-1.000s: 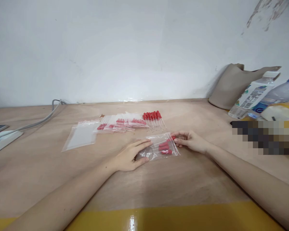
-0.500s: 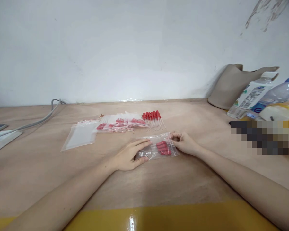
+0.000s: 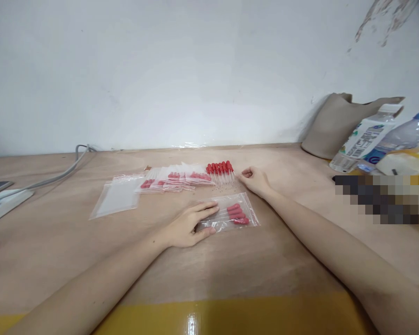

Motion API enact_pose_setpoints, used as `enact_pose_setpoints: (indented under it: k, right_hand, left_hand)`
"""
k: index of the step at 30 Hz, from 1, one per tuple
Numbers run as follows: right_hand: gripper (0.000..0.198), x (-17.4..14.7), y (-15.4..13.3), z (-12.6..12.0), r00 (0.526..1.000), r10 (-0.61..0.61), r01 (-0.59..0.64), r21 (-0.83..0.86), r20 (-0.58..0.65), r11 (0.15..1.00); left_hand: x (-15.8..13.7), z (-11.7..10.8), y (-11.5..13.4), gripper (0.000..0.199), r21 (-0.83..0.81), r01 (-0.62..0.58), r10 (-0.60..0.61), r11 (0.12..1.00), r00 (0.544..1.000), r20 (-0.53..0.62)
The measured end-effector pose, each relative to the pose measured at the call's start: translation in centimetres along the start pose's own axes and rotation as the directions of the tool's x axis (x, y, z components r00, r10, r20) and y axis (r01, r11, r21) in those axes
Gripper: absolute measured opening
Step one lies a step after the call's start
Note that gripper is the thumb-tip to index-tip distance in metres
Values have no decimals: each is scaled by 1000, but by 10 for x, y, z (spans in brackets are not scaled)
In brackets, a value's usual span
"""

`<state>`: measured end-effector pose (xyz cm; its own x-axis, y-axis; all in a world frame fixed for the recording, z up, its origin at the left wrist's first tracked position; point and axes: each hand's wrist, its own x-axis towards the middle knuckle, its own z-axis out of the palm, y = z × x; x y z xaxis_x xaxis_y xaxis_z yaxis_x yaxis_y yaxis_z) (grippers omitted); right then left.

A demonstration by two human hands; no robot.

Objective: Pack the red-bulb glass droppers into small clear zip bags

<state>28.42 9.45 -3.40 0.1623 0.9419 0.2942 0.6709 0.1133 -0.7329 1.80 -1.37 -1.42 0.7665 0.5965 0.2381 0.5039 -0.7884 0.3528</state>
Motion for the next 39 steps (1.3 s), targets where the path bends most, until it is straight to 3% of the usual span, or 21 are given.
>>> enact_pose_setpoints:
  k: [7,13,19,21,23,25,27,29,32,39]
  right_hand:
    - [30,12,1,5,997,58,-63,-89,-52,994]
    - [33,13,-6,3,996,86,-82,-239,5,967]
    - [47,11,0,-1,998,59,-54,-199,20,979]
    - [54,5,4,-3,999,43,-43,-40,6,998]
    - [61,-7,6,-7,999,54,-53,279,5,959]
    - [72,-23,4,-14,996,76,-91,581,50,809]
    - [87,-42,-1,-21,991,76,-134,711,113,690]
    - [97,-58,-7,-29,987,77,-156,747,139,646]
    - [101,-72,-13,-35,986,106,-166,744,128,647]
    - [79,-66,-8,-33,963,266,-158,706,-45,690]
  left_hand:
    - [0,0,1,52,6,10,-10,1000,1000,6]
    - [-1,1,0,52,3,3,-3,1000,1000,1]
    - [0,1,-1,52,0,-3,3,1000,1000,2]
    - [0,1,0,52,1,1,-1,1000,1000,1]
    - [0,1,0,52,1,1,-1,1000,1000,0]
    - [0,1,0,51,0,-8,8,1000,1000,-7]
    - [0,1,-1,51,0,-21,21,1000,1000,-14]
    - [0,1,-1,51,1,-25,25,1000,1000,-17]
    - [0,1,-1,51,4,-18,19,1000,1000,-15]
    - [0,1,-1,52,2,-8,8,1000,1000,-4]
